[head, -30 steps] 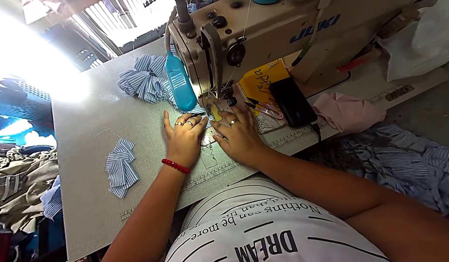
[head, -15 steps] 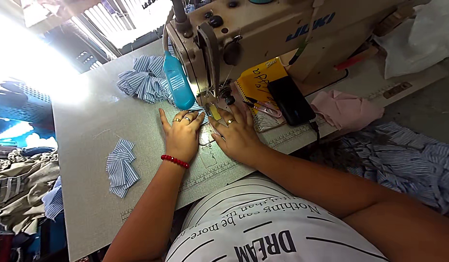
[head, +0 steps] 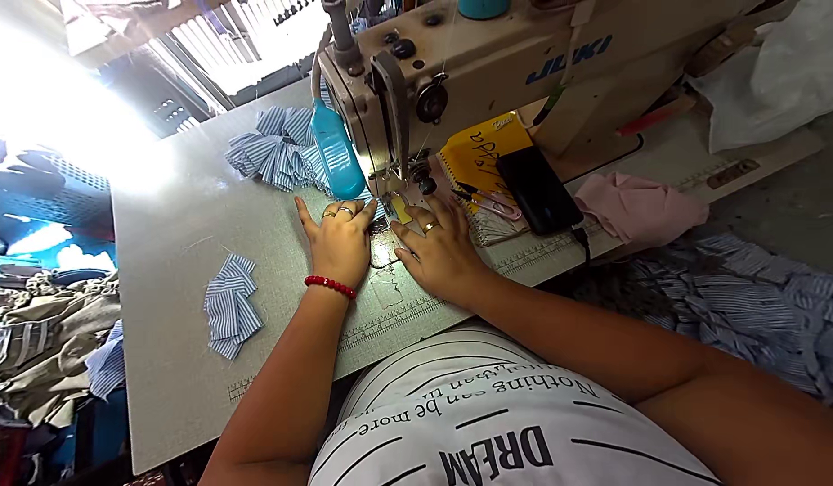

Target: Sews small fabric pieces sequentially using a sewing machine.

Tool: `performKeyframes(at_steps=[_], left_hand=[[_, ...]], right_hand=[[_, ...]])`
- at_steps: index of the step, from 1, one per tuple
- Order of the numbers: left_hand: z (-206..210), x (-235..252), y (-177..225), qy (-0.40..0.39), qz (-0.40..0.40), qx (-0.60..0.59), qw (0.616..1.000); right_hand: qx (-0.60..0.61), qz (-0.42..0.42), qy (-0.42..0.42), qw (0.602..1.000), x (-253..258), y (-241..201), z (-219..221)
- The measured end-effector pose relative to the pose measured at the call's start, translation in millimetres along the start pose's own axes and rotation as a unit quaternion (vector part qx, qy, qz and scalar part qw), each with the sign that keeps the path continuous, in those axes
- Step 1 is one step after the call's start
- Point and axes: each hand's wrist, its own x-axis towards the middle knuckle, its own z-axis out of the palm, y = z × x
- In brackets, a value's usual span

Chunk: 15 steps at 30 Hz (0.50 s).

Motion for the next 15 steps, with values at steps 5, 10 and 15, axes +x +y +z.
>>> performKeyframes(at_steps=[5,10,15], left_hand=[[0.3,2.7,3.1,-0.005,-0.021,0.007,1.000],[-13.1,-19.8,-12.1,0.020,-0.076,-0.049,0.996],[-70.9,-108.8,-62.1,0.106,-0.245,0.007,0.964]], right_hand=[[0.002,-0.012,0.017,1.000,-0.3,1.1,2.5],[0.032,-0.033,0.045,0.998,-1.3,4.5,7.4],[0.060,-0.045,0.054,0.996,-1.3,6.6,6.5]])
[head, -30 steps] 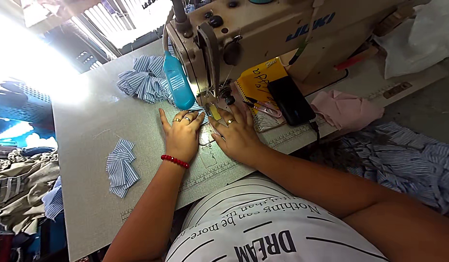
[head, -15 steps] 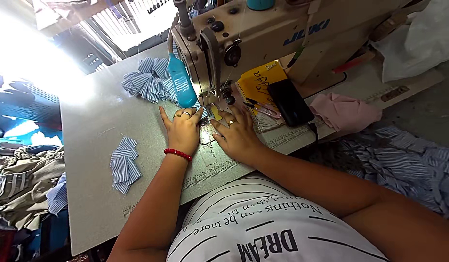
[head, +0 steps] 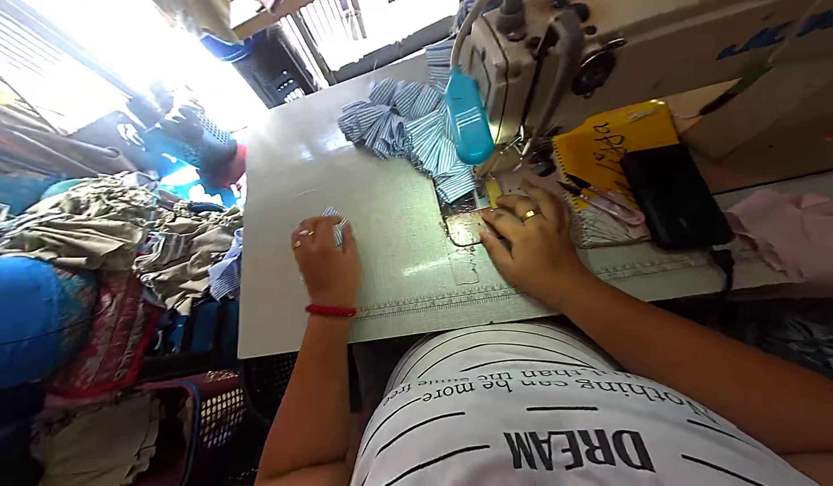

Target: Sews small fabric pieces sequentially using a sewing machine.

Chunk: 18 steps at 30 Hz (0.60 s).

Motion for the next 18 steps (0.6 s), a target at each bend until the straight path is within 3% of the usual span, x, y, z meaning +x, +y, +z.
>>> performKeyframes(at_steps=[3,6,9,13,15,18], left_hand=[[-14.2,-25.2,-27.2,-0.039,-0.100,0.045,0.993],[-13.7,-30.7,-30.2,-0.062,-0.125,0.084,0.987],[-22.7,-25.6,-19.5,-0.026,-0.123,0.081,0.989],[-32.7,-20.9,11.1,0.025,-0.057,-0.132,0.989],[-30.9,-22.6,34.6,-0.012,-0.040,-0.287,0.957],[-24.9,-25.6,64.8,-0.089,-0.010,-0.423,0.901]], right_hand=[[0.007,-0.010,-0.005,1.000,-0.7,1.3,0.7],[0.010,-0.014,0.002,1.000,-0.9,1.8,0.1],[0.020,-0.015,0.022,0.999,-3.2,1.6,-1.8],[0.114,-0.035,0.057,0.991,-5.6,-13.4,-15.1],[0.230,-0.012,0.031,0.973,-5.3,-28.3,-24.1],[0.422,0.065,-0.059,0.902,0.6,-47.1,-38.9]])
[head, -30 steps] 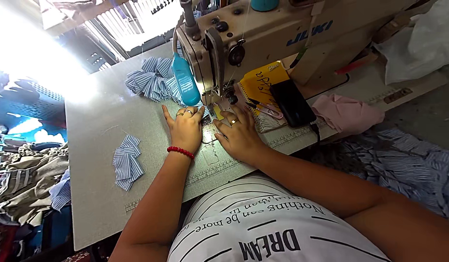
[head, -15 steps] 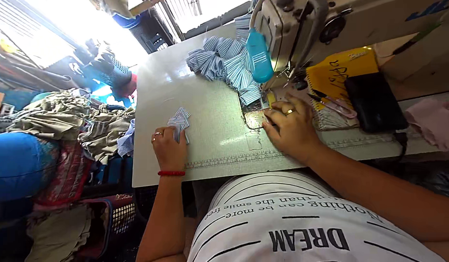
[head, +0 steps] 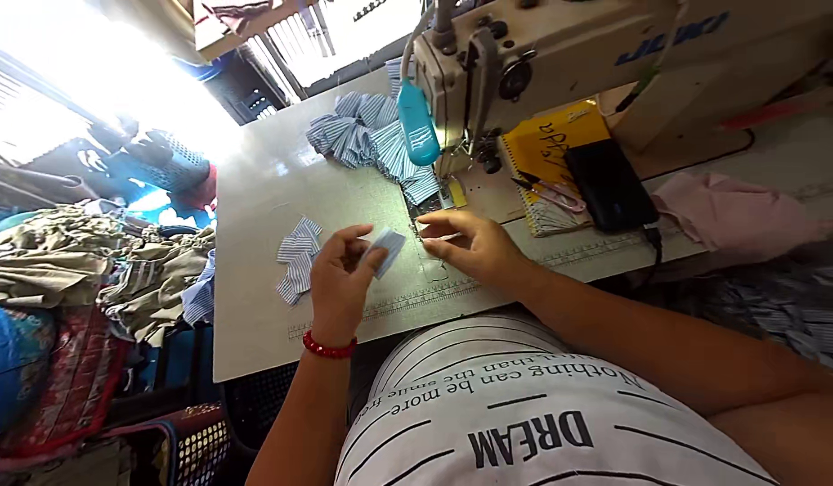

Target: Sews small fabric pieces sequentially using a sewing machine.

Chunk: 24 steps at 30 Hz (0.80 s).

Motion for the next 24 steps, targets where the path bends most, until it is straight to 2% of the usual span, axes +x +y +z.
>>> performKeyframes(at_steps=[2,4,7,9,12,17,21,24], left_hand=[[13.0,0.7,4.7,-0.039,0.009,-0.037,0.999],[22.7,2.2,8.1,-0.060,0.024,-0.057,0.996],[34.4,1.7,9.5,-0.045,0.026,-0.061,0.997],[41.6,-1.3,10.9,-0.037,-0.038,-0.077,0.996],[53.4,-4.5,10.9,-0.028,-0.123,-0.201,0.972],[68.8,-6.7,7.0,0.034,-0.013,-0.151,0.988],[76.9,-4.5,10.3,0.055,0.032,-0.139,0.988],[81.3,-0.7,5.7,0.068,0.079,-0.121,0.987]], right_hand=[[0.073,0.027,-0.012,0.997,1.8,-7.3,1.9],[0.092,0.021,-0.006,0.996,1.7,-9.8,1.7],[0.109,-0.009,0.033,0.993,-2.6,-8.8,0.7],[0.124,-0.009,0.056,0.991,-5.0,-6.8,-0.9],[0.144,0.000,0.088,0.986,-7.7,0.0,0.2],[0.196,0.015,0.110,0.974,-11.9,11.9,3.0],[0.291,0.031,0.111,0.950,-10.8,20.4,0.7],[0.290,0.045,0.117,0.949,-9.6,22.9,-1.5]])
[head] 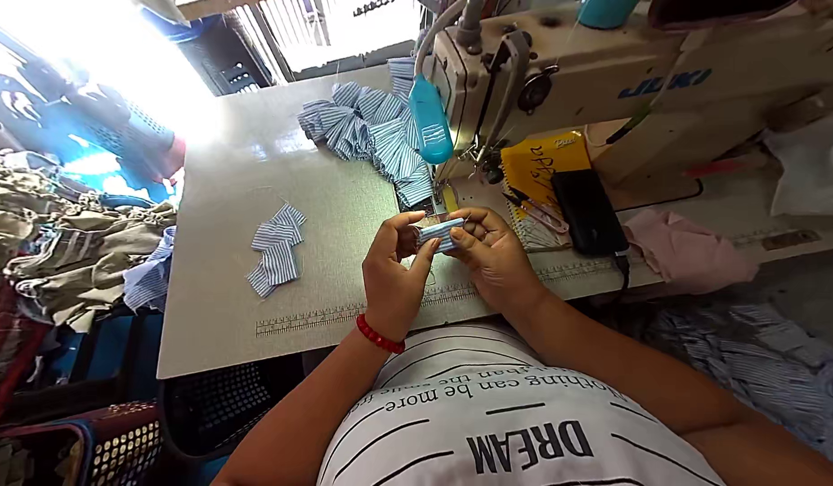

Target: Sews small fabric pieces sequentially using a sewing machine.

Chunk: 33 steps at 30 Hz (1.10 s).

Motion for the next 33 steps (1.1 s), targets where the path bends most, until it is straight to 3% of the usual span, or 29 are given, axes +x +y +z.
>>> performKeyframes(at_steps=[4,7,12,15,18,21,25,30,33], left_hand=[[-1.0,7.0,-10.1,-0.002,-0.053,0.018,0.998],[-3.2,18.3,-22.6,-0.042,-0.101,0.090,0.990],[2.6,41.9,-40.1,-0.122,-0.073,0.280,0.949],[9.0,43.8,-45.1,-0.131,-0.002,0.368,0.920],[9.1,40.6,-52.2,-0.138,0.097,0.403,0.900],[6.3,40.1,-57.8,-0.199,0.162,0.415,0.873],[4.5,41.1,-58.4,-0.230,0.166,0.436,0.854],[2.8,47.3,-62.1,-0.243,0.161,0.441,0.849],[1.5,54.7,-64.5,-0.251,0.156,0.439,0.848]], right_hand=[[-0.204,-0.066,0.023,0.976,9.4,1.2,-3.3],[-0.367,-0.100,0.032,0.924,24.6,7.1,-5.0],[-0.554,-0.075,0.039,0.828,47.3,12.1,0.3],[-0.587,-0.066,0.029,0.806,53.4,13.8,-1.3],[-0.576,-0.052,0.022,0.816,57.6,14.5,-4.0],[-0.565,-0.069,0.026,0.822,57.0,15.7,-6.8],[-0.560,-0.127,0.008,0.819,37.8,9.6,-10.7],[-0.651,-0.137,-0.021,0.747,23.0,16.5,-21.7],[-0.671,-0.109,-0.025,0.733,23.8,15.3,-19.2]])
